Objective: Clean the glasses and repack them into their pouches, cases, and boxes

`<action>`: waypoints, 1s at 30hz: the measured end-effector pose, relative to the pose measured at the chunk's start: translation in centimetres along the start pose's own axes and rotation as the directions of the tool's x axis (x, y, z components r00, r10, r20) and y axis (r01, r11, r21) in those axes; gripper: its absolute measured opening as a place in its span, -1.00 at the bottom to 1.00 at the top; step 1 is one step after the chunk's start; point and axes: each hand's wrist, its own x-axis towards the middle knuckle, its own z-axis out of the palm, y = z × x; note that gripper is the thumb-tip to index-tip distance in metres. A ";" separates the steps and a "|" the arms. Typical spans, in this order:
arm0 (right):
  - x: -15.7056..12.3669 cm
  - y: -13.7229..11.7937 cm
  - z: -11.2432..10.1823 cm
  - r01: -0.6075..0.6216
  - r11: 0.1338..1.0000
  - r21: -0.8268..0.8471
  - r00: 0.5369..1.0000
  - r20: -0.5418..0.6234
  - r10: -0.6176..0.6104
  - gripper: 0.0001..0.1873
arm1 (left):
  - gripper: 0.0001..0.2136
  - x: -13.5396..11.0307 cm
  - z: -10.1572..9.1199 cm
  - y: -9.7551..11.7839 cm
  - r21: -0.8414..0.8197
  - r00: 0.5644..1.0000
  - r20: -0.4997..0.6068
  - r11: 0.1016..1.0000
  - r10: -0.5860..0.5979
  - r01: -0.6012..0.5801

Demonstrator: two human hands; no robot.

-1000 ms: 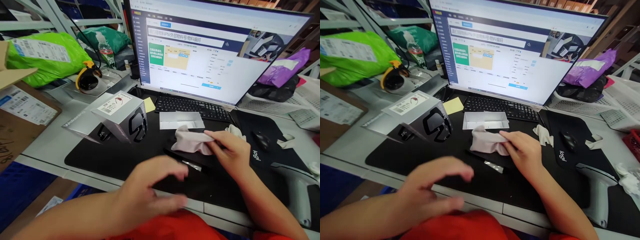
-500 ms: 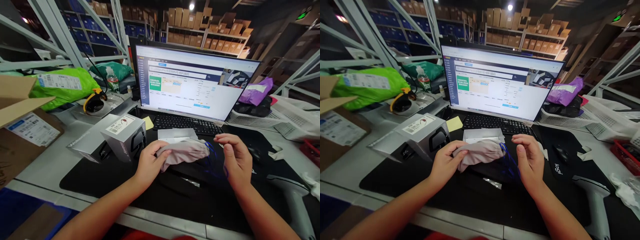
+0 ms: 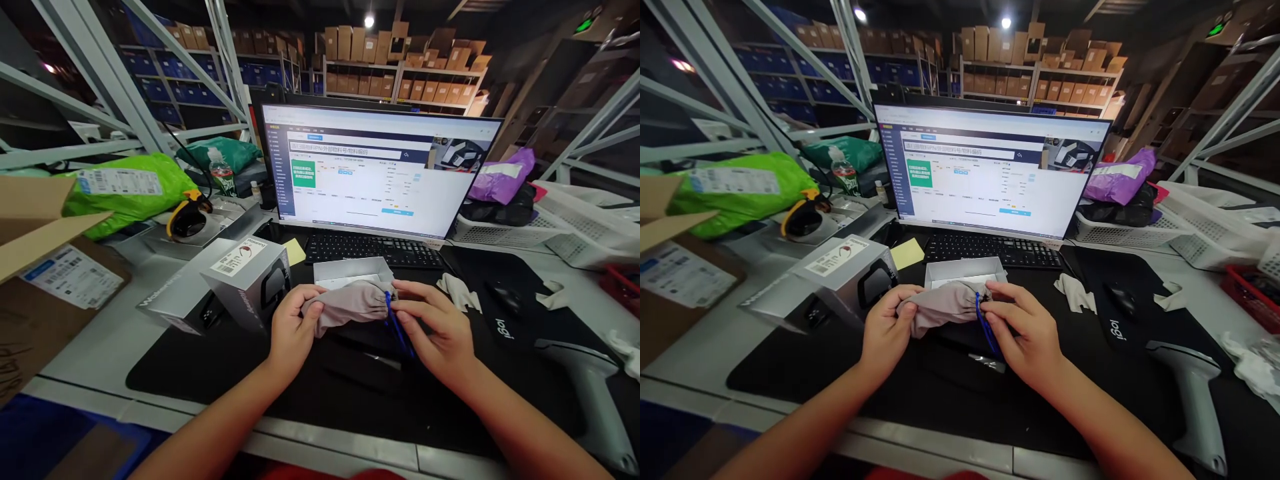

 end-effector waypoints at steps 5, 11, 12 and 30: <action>-0.2 0.7 0.2 0.061 0.998 0.012 0.998 0.007 -0.061 -0.59 | -0.83 0.2 -0.1 -0.2 0.004 0.993 0.059 0.995 0.098 -0.098; -0.1 1.2 0.3 -0.067 0.995 0.071 0.996 0.064 0.063 -0.66 | -0.81 0.6 -0.8 -0.6 0.126 0.949 0.184 0.951 0.257 -0.282; -0.1 1.3 0.3 -0.111 0.990 0.089 0.992 0.063 0.105 -0.71 | -0.81 0.6 -0.9 -0.7 0.130 0.935 0.214 0.941 0.281 -0.313; -1.0 3.2 -0.6 0.066 0.962 -0.264 0.994 -0.071 -0.088 -0.81 | -0.84 0.2 -1.2 0.1 0.029 0.886 0.421 0.974 0.194 -0.226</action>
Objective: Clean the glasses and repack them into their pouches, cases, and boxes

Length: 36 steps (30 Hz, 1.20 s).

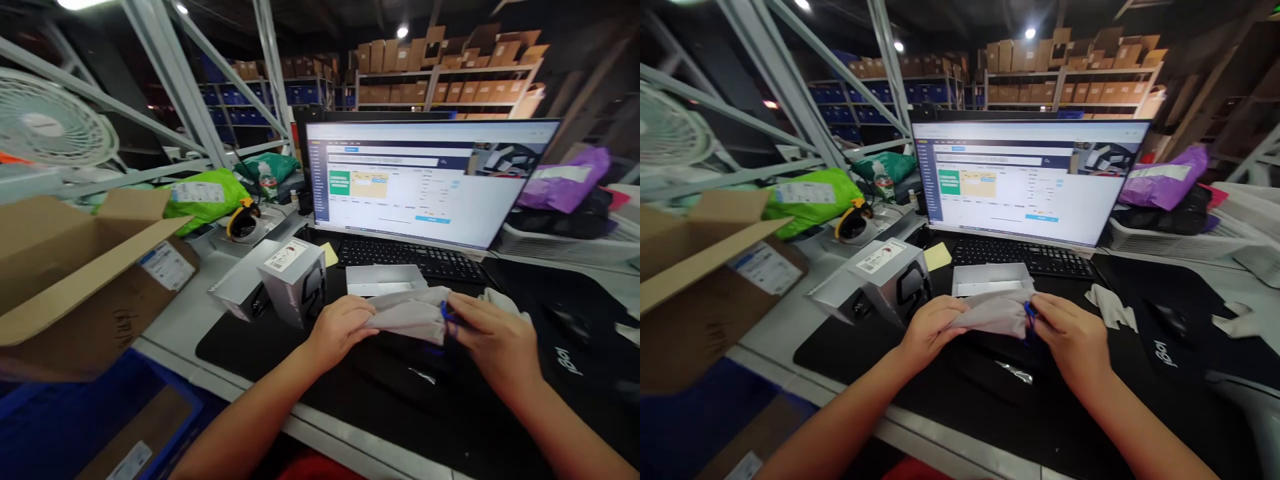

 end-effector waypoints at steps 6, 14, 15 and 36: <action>0.9 1.2 -1.7 0.062 0.979 0.197 0.941 0.314 -0.123 -0.61 | -0.77 -0.1 0.0 0.7 0.090 1.000 0.011 0.996 0.008 -0.009; 1.3 -0.6 -2.1 -0.044 0.974 0.222 0.852 0.517 -0.079 -0.74 | -0.71 -0.1 0.7 -0.4 0.293 0.954 -0.017 0.914 0.300 -0.282; 1.3 -0.8 -2.0 -0.053 0.973 0.223 0.841 0.535 -0.077 -0.74 | -0.73 -0.1 0.7 -0.4 0.288 0.955 -0.017 0.916 0.297 -0.280; 3.8 3.1 -5.6 -0.438 0.890 0.130 0.786 0.535 0.309 -0.78 | -0.90 0.7 2.0 -1.8 -0.367 0.901 -0.251 0.896 -0.354 0.250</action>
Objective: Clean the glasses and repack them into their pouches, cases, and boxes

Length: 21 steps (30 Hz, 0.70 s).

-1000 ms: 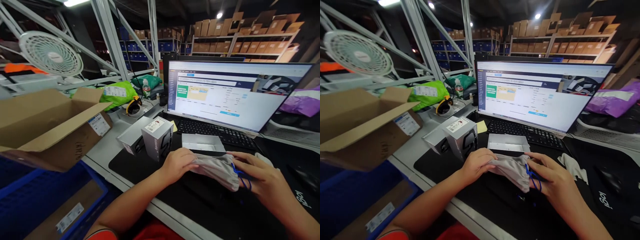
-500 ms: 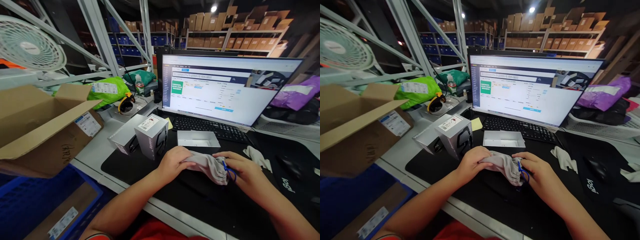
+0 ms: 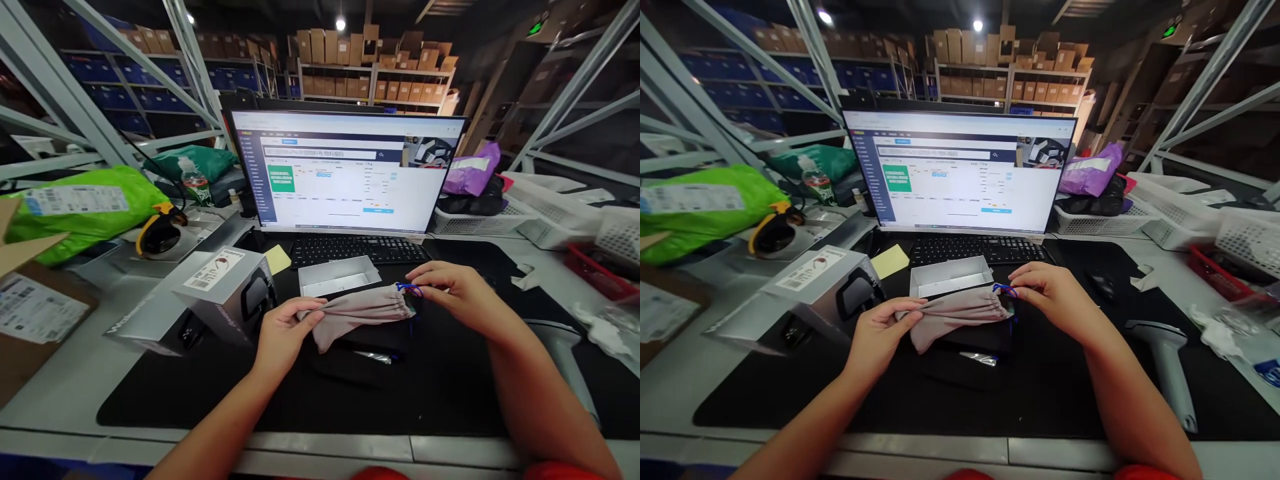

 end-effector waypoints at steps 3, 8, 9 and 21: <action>-0.4 0.1 -1.2 -0.079 0.997 -0.016 0.997 0.025 0.080 -0.74 | -0.88 0.0 -0.1 0.1 0.039 0.996 -0.090 0.999 0.013 -0.010; -0.8 0.6 -2.4 -0.176 0.981 -0.081 0.982 -0.089 0.169 -0.76 | -0.84 -0.1 -0.2 0.3 0.124 0.984 -0.166 0.992 0.058 -0.038; -0.8 0.6 -2.5 -0.184 0.978 -0.093 0.980 -0.094 0.176 -0.75 | -0.83 -0.3 -0.1 0.3 0.134 0.983 -0.174 0.990 0.060 -0.037; -1.8 3.7 -6.1 -0.300 0.921 -0.250 0.829 -0.546 0.122 -0.70 | -0.83 0.1 -1.5 -0.2 0.558 0.930 -0.088 0.791 0.358 -0.251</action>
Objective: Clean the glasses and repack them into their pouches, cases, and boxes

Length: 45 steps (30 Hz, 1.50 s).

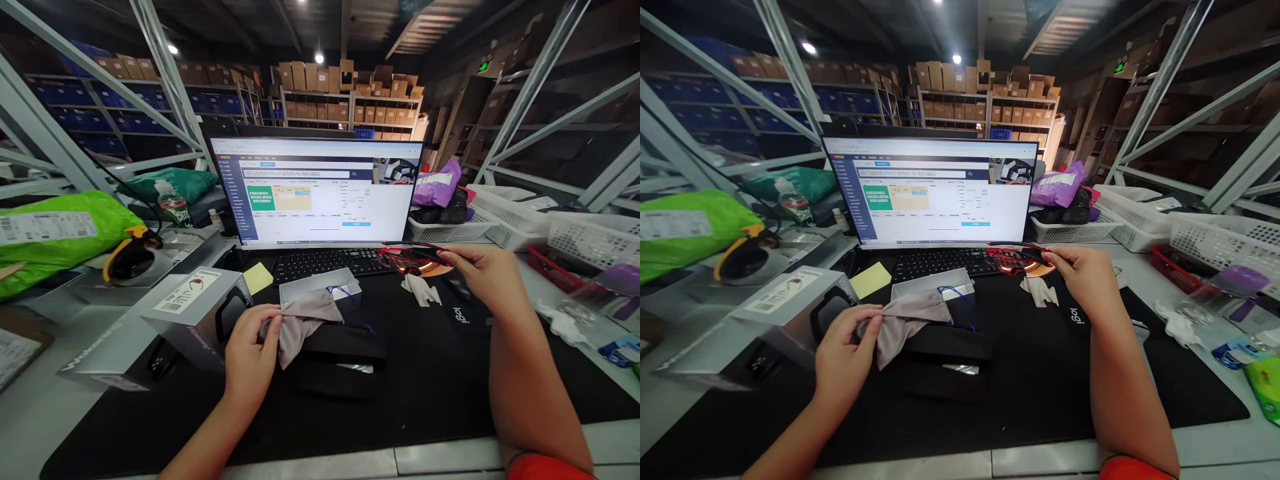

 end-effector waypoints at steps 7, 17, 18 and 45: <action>-0.4 -2.1 2.3 0.174 0.944 0.280 0.985 -0.052 -0.166 -0.77 | -0.71 0.9 -0.2 0.0 0.228 0.961 0.246 0.956 0.127 -0.184; -4.6 -6.6 7.7 0.105 0.836 0.538 0.986 0.051 -0.157 -0.72 | 0.06 2.9 2.3 5.9 -0.649 0.895 0.442 0.710 0.060 0.273; -5.0 -6.9 8.3 0.084 0.823 0.562 0.984 0.083 -0.157 -0.72 | 0.03 3.1 3.0 6.3 -0.685 0.883 0.467 0.652 0.050 0.325; -4.7 -7.4 10.9 0.097 0.707 0.701 0.995 -0.072 -0.066 -0.35 | -0.60 4.1 2.8 8.6 -0.511 0.987 0.155 0.859 0.042 0.044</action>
